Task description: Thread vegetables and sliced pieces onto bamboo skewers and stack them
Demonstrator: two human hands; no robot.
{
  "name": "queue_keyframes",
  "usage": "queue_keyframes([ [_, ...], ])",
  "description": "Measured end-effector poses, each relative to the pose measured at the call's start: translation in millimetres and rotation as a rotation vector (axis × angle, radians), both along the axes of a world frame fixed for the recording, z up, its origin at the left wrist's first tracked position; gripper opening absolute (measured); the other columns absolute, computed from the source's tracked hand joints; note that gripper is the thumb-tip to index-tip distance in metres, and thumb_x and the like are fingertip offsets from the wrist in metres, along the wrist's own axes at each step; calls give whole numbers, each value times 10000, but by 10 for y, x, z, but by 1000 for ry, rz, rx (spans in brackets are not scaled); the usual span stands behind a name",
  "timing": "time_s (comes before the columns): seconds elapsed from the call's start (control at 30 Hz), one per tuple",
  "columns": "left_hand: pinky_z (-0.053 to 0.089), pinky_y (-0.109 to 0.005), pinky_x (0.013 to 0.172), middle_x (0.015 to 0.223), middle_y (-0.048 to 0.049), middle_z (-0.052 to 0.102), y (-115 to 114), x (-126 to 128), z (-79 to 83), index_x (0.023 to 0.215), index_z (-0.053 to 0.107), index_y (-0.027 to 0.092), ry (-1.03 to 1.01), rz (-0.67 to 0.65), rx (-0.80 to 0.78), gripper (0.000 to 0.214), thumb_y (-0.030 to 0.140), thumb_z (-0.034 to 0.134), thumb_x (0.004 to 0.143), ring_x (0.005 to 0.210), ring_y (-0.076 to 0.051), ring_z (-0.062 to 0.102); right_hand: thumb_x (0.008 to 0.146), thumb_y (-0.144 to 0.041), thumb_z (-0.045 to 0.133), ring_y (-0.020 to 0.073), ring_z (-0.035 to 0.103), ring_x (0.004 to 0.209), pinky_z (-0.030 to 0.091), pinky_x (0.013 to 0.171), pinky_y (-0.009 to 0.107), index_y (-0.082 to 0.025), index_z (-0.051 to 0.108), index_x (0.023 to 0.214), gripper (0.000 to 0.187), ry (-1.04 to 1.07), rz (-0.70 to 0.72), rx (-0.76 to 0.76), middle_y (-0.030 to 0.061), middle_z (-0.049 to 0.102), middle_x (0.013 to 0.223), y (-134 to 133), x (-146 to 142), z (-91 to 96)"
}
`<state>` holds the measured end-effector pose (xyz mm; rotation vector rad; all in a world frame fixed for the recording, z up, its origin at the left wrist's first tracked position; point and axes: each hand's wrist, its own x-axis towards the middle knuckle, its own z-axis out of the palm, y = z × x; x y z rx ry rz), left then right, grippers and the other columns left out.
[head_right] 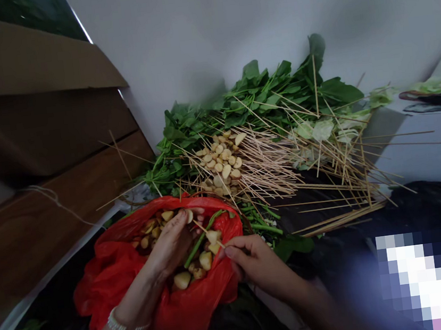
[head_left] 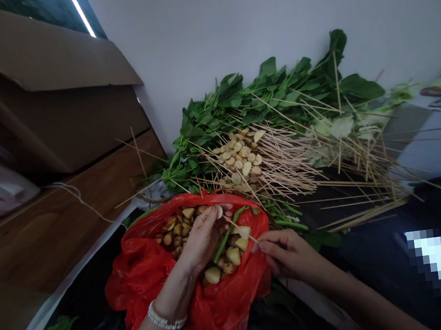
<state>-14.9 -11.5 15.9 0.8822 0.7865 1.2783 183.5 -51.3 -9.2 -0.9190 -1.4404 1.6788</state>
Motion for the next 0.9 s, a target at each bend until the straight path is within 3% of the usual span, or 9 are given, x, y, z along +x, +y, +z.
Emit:
queue_keyframes([
  [0.1,469,-237,691,843,-73,671,-26,18,23,860,706,140,-9,-41,27,284,407,723,766,796,-155,600,825,-573,556,67,263,380,219,414,206,-170,634,797,412,31,31,-49,-90,370,425,0,-7,-13],
  [0.17,471,-249,690,860,-84,681,-36,33,33,822,686,141,-9,-55,31,261,399,704,783,811,-172,619,857,-536,522,79,311,402,257,433,211,-174,635,798,384,-40,1,18,-76,400,449,-13,-14,7],
  [0.33,485,-279,715,890,-96,700,-45,63,11,796,651,147,8,-45,35,256,402,673,804,842,-199,641,941,-328,412,151,540,619,385,622,254,-197,609,739,311,-445,-175,527,23,594,658,-73,-32,69],
  [0.4,493,-297,729,899,-96,704,-49,72,-9,804,643,149,12,-48,45,263,411,659,812,831,-202,644,953,-287,375,173,581,692,394,679,267,-202,600,777,298,-525,-192,630,48,624,722,-94,-40,71],
  [0.53,499,-311,747,896,-94,707,-58,96,-29,817,630,153,16,-45,62,264,416,622,838,819,-200,652,950,-298,372,150,532,624,371,620,252,-207,553,735,295,-460,-181,569,19,576,670,-115,-70,60],
  [0.67,497,-299,738,887,-94,708,-60,114,-26,814,627,156,29,-41,67,252,396,576,872,813,-191,655,928,-396,387,109,374,444,300,472,221,-208,525,723,311,-194,-67,192,-64,410,488,-105,-124,43],
  [0.73,499,-298,735,884,-95,707,-60,120,-32,812,624,157,30,-32,73,253,400,581,868,803,-188,653,923,-407,376,105,341,414,290,453,218,-205,533,745,312,-158,-39,127,-78,372,458,-100,-141,36],
  [0.9,506,-297,740,862,-81,702,-68,140,-63,805,612,163,39,9,96,259,419,603,849,788,-175,645,915,-279,381,149,521,633,367,622,252,-200,536,737,249,-516,-230,593,35,577,680,-136,-140,10],
])
